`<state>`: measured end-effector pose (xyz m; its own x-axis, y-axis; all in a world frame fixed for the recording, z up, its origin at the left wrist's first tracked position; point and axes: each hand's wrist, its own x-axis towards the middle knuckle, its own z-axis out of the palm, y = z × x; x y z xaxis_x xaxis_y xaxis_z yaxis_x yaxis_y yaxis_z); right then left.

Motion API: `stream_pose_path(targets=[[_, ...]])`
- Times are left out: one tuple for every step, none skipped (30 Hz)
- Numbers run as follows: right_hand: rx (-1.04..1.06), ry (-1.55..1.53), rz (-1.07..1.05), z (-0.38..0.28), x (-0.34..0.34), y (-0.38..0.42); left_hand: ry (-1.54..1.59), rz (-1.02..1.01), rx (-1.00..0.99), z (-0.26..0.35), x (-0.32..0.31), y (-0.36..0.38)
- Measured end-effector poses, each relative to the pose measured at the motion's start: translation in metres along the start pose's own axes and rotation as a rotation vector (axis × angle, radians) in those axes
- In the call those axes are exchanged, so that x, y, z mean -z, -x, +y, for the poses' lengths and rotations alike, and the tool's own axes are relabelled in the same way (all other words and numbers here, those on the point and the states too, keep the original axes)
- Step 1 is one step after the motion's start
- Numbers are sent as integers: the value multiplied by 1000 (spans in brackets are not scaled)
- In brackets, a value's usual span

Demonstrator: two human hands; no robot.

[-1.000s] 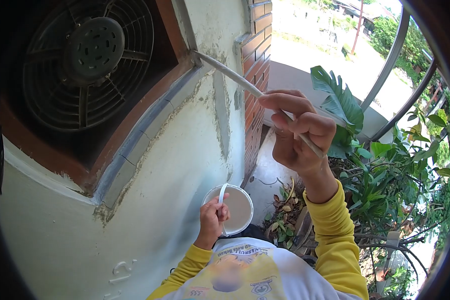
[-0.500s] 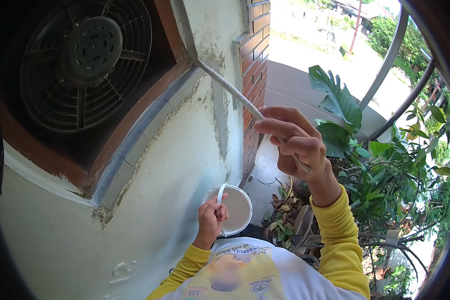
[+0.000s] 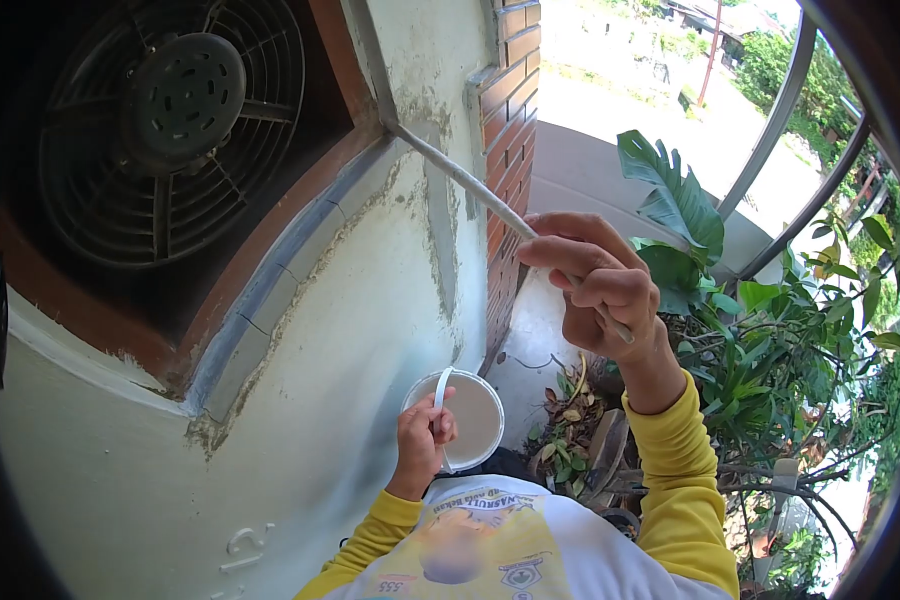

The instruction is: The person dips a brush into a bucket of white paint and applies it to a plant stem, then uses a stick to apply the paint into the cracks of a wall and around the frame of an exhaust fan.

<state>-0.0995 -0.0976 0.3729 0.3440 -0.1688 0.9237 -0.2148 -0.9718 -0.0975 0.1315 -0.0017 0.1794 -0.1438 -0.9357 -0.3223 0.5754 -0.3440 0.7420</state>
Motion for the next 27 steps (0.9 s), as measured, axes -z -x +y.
stream_pose_path(targets=[[-3,-29,10,0,0,2,1,4,0,0,0,1],[4,-31,23,1,0,3,2,6,-2,1,-1,1],[10,-34,35,1,0,4,3,8,-3,3,-2,2],[14,-35,49,1,1,5,2,10,-2,4,-3,3],[22,-13,40,0,0,2,12,3,1,3,-2,3],[31,11,32,-1,0,-3,23,-6,5,3,-1,3],[39,37,23,-3,0,-6,32,-17,10,2,0,3],[31,24,21,-3,1,-4,24,-14,7,1,0,2],[24,11,19,-2,1,-2,15,-11,2,-1,1,2],[20,-5,15,-2,1,-2,9,-7,-5,-1,1,2],[16,-1,22,-2,1,-2,15,-9,-6,0,2,2],[10,3,27,-4,2,0,21,-11,-6,0,3,3],[6,8,32,-4,3,0,28,-14,-7,0,3,2],[-3,-3,56,-5,2,0,29,-16,-3,-1,2,3],[-12,-12,83,-5,-1,0,28,-20,0,-1,2,2],[-20,-20,111,-5,-3,0,25,-25,2,-1,3,2],[-40,-28,135,-4,-6,1,24,-23,7,-1,3,2],[-58,-35,159,-3,-9,4,25,-23,11,-1,3,2],[-76,-44,181,-3,-10,5,27,-21,14,-1,2,2],[-80,-54,188,-3,-9,4,17,-15,9,-1,1,1],[-85,-66,195,-6,-7,2,6,-5,6,0,0,1],[-92,-79,203,-8,-6,-1,-6,6,2,0,0,2],[-103,-67,195,-10,-5,-4,4,1,5,0,0,2],[-114,-53,187,-11,-2,-8,12,-6,9,0,0,2],[-125,-38,178,-12,-1,-11,22,-14,12,0,0,2],[-152,-83,223,-11,0,-14,22,-14,13,0,-1,2],[-179,-128,268,-9,-1,-17,22,-14,14,0,-1,2]])
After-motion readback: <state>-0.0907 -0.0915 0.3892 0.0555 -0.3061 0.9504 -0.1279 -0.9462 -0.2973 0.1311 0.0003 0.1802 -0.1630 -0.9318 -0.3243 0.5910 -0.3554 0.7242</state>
